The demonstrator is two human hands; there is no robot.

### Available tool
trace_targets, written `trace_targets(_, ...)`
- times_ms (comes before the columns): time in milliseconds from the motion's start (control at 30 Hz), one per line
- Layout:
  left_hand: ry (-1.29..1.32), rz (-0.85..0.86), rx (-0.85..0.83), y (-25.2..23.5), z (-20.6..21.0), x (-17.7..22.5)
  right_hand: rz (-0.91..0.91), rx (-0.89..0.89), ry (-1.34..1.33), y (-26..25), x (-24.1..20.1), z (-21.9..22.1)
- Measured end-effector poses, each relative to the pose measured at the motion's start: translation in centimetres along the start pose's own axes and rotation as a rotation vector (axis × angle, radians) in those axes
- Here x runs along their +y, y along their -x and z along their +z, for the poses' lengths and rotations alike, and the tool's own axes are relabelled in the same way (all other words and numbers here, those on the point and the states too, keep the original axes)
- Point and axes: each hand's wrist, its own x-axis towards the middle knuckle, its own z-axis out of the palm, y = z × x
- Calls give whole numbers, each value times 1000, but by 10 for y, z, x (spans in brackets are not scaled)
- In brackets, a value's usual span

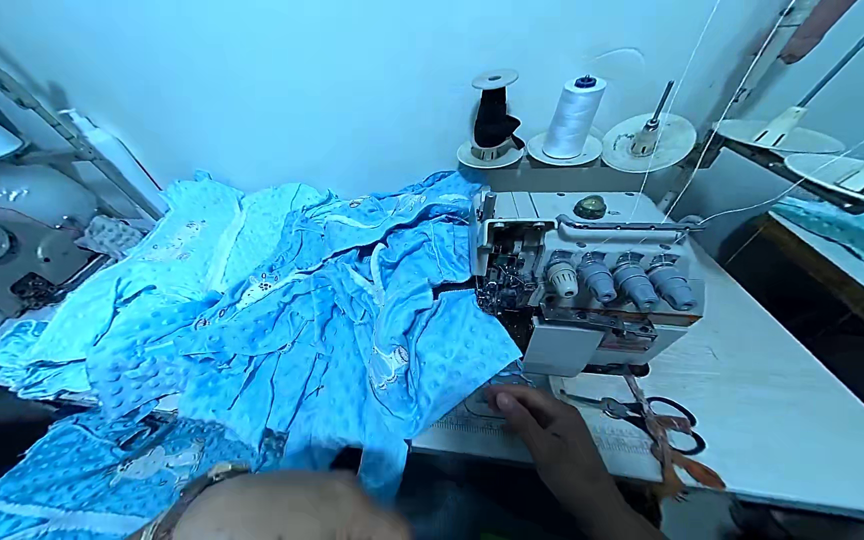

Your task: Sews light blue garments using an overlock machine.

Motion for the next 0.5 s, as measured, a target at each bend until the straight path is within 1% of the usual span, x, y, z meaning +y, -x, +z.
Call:
trace_targets(33, -105, 39, 136, -5, -7, 10, 119, -32, -109, -2, -6, 4)
trace_targets(67, -251, 26, 316, -13, -16, 15, 212, -41, -205, -5, -11, 10)
trace_targets(100, -441, -19, 494, -24, -29, 14, 286, -36, -288, -7, -16, 16)
trace_targets(133, -590, -75, 626, -39, -44, 8, 341, -30, -358, -8, -21, 22)
trace_targets(167, -645, -142, 709, -54, -60, -2, 382, -31, -421, -8, -25, 28)
trace_targets(200, -622, -238, 739, -69, -73, -11, 407, -30, -484, -8, -29, 33)
trace_targets(233, -550, -352, 733, -81, -84, -19, 412, -11, -523, -9, -32, 37)
trace_targets(267, -453, -429, 734, -90, -89, -24, 400, 25, -531, -11, -35, 39)
trace_targets(333, -293, -511, 776, -94, -94, -27, 382, 109, -512, -18, -39, 42)
trace_targets(400, -170, -506, 856, -85, -93, -30, 390, 198, -535, -24, -40, 45)
trace_targets(467, 93, -447, 937, -69, -84, -27, 351, 284, -602, -25, -42, 50)
trace_targets(500, 246, -402, 989, -60, -78, -18, 299, 318, -636, -23, -43, 52)
